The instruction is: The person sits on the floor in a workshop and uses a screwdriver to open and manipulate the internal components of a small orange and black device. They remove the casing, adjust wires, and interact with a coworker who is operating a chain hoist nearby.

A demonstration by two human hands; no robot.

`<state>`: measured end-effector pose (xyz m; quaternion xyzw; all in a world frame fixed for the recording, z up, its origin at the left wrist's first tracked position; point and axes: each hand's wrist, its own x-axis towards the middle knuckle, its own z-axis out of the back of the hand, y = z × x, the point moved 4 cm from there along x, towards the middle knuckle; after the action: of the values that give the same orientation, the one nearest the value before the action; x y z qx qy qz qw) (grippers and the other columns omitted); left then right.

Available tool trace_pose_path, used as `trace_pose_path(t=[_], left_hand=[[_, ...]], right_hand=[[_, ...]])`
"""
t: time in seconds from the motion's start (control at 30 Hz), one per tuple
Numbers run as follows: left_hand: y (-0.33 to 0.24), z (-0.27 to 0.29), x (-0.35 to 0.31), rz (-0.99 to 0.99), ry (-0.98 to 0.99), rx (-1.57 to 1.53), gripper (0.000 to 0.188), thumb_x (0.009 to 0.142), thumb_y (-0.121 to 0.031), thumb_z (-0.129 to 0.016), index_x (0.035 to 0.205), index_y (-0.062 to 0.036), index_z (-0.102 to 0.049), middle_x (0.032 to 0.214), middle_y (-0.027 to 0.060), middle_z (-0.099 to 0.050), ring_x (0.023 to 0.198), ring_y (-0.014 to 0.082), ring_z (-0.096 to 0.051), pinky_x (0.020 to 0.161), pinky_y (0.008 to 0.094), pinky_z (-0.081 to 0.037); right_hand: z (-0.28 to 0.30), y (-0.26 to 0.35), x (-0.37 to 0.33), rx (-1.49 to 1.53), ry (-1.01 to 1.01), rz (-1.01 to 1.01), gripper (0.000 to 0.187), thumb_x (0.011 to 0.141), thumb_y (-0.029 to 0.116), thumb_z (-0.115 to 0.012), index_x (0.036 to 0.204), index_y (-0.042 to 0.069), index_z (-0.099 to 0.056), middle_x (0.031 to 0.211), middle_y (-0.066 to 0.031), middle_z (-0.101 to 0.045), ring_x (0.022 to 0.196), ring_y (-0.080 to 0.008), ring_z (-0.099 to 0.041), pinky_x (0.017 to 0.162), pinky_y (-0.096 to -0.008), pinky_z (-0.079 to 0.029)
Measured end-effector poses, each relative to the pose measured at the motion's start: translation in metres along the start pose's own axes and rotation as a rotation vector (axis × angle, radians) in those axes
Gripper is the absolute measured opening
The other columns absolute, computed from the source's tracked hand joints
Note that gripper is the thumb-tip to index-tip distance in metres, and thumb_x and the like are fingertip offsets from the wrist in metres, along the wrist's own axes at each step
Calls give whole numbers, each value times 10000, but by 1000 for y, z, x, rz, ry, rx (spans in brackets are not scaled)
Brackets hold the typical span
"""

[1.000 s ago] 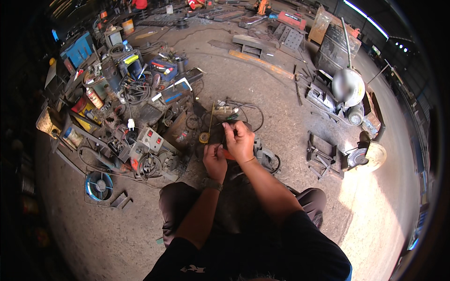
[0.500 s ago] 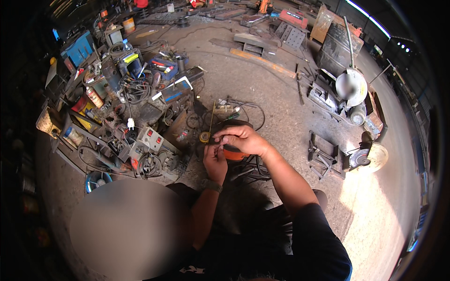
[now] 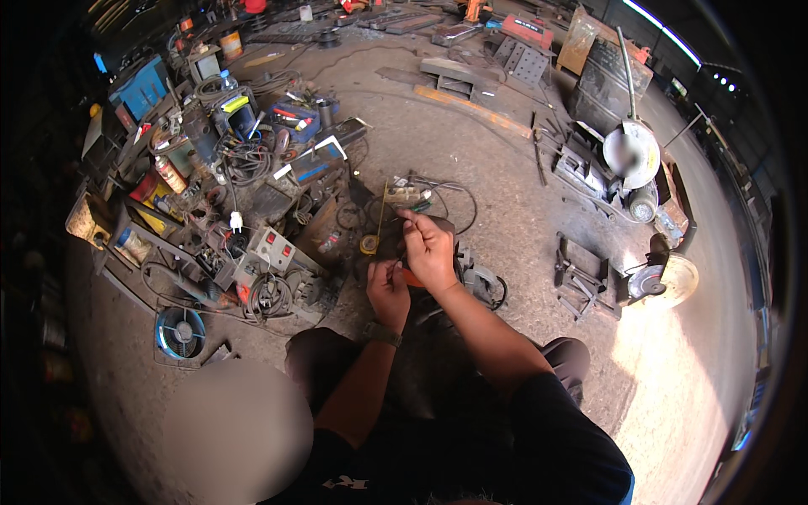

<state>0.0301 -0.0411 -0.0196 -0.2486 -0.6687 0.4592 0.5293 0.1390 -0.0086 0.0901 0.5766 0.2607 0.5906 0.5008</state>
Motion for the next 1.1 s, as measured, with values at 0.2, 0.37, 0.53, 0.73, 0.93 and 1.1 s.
trace_pose_path(t=[0.2,0.37,0.53,0.73,0.93,1.1], left_hand=[[-12,1,4,-47,-4,32,74,995,-47,-646,1034,10,-674,966,150,-629,860,326,-665,755,406,-544],[-9,0,4,-30,0,20,69,991,-46,-654,1030,7,-677,971,148,-635,876,326,-669,766,406,-544],[1,-3,1,14,-20,-34,68,986,-37,-650,1024,14,-675,973,150,-639,888,326,-674,776,404,-547],[5,-3,1,38,-7,-51,75,969,-19,-651,1025,25,-676,977,149,-640,878,310,-680,776,401,-551],[9,-3,2,27,5,-69,79,944,12,-661,1019,35,-669,968,138,-632,869,285,-687,769,383,-555],[4,1,4,8,-2,-38,60,970,10,-657,1026,30,-661,959,102,-616,858,220,-665,769,348,-543]], right_hand=[[12,-24,-12,276,206,-12,128,1044,121,-680,1120,22,-708,828,-18,-713,735,-67,-646,662,-244,-525],[8,-18,-11,325,117,44,133,961,122,-793,989,10,-727,724,-7,-706,662,-43,-609,618,-252,-509],[-4,-8,-7,135,-127,45,192,929,156,-828,881,-1,-729,704,-61,-701,626,-65,-598,590,-275,-497],[-1,17,-1,-139,-202,129,241,927,196,-820,848,-4,-711,707,-145,-692,583,-229,-658,573,-337,-513],[-2,37,0,-463,-88,384,283,954,214,-782,807,-4,-675,718,-165,-668,645,-373,-665,580,-382,-527],[3,22,8,-104,389,154,235,1022,226,-713,1067,0,-757,918,-98,-773,737,-216,-717,701,-335,-578]])
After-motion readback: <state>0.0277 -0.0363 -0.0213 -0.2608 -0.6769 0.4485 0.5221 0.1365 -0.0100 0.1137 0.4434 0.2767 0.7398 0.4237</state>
